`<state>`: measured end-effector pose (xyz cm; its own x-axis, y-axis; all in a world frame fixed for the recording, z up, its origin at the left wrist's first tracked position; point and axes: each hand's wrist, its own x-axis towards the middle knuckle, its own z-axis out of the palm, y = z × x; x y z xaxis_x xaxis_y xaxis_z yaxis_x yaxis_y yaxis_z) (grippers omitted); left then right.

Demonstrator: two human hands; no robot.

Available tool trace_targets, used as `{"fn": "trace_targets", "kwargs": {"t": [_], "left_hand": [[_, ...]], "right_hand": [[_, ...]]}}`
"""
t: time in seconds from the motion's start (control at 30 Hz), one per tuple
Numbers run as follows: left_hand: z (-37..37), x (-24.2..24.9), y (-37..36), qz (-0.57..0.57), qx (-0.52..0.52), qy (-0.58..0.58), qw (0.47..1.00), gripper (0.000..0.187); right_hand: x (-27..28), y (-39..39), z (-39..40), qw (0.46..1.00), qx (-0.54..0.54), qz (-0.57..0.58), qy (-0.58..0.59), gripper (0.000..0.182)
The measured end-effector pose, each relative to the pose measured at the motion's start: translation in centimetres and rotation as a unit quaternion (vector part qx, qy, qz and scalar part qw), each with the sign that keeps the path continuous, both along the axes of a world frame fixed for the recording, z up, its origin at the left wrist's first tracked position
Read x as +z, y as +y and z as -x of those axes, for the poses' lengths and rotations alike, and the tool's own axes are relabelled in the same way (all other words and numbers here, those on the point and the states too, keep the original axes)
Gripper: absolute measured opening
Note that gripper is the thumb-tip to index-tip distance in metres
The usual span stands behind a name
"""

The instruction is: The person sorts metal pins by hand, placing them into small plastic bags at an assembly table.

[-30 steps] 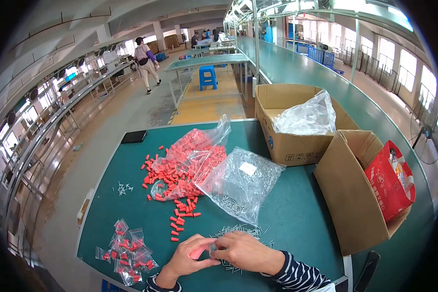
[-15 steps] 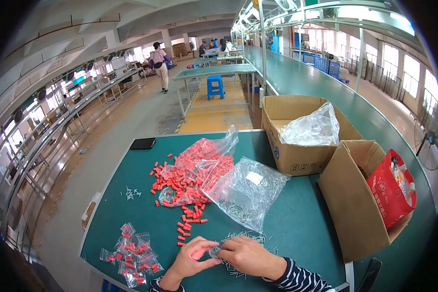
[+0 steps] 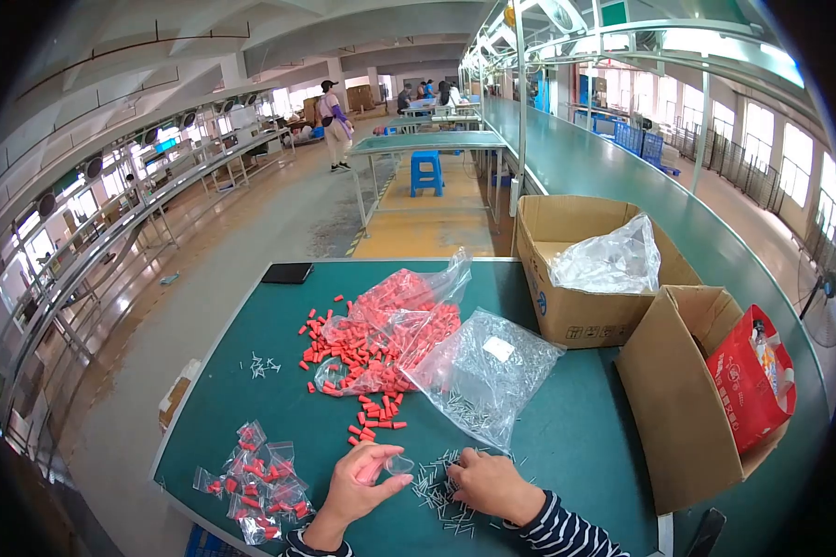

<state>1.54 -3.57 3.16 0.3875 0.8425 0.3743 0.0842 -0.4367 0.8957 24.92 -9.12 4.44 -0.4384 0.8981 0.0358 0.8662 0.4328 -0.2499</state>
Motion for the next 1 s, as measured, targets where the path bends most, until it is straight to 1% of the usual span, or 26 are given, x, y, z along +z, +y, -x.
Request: {"fn": "trace_targets", "kwargs": {"t": [0.1,0.33,0.43,0.5,0.6,0.7,1.0], "left_hand": [[-0.1,-0.1,-0.1,-0.012,0.006,0.013,1.0,0.041],[-0.1,0.5,0.0,-0.042,0.001,0.033,0.999,0.041],[-0.2,-0.5,0.2,-0.016,0.003,0.012,1.0,0.041],[-0.3,-0.3,0.1,-0.015,-0.002,0.015,1.0,0.041],[-0.4,0.0,-0.1,-0.018,-0.008,0.023,1.0,0.041],[-0.5,0.3,-0.2,-0.022,-0.009,0.033,0.999,0.041],[-0.5,0.1,-0.2,-0.023,-0.027,0.045,0.998,0.044]], "right_hand": [[-0.6,0.2,0.1,0.998,-0.01,0.048,-0.026,0.033],[-0.7,0.4,-0.1,0.999,0.013,0.039,0.009,0.017],[-0.3,0.4,-0.2,0.999,0.023,0.029,0.039,0.012],[0.6,0.4,-0.1,0.997,0.031,0.022,0.067,0.01],[1.2,0.3,0.1,0.996,0.012,0.005,0.088,0.012],[1.3,0.3,0.2,0.995,-0.01,-0.007,0.102,0.021],[0.6,0.5,-0.4,0.991,0.017,0.003,0.133,0.018]]}}
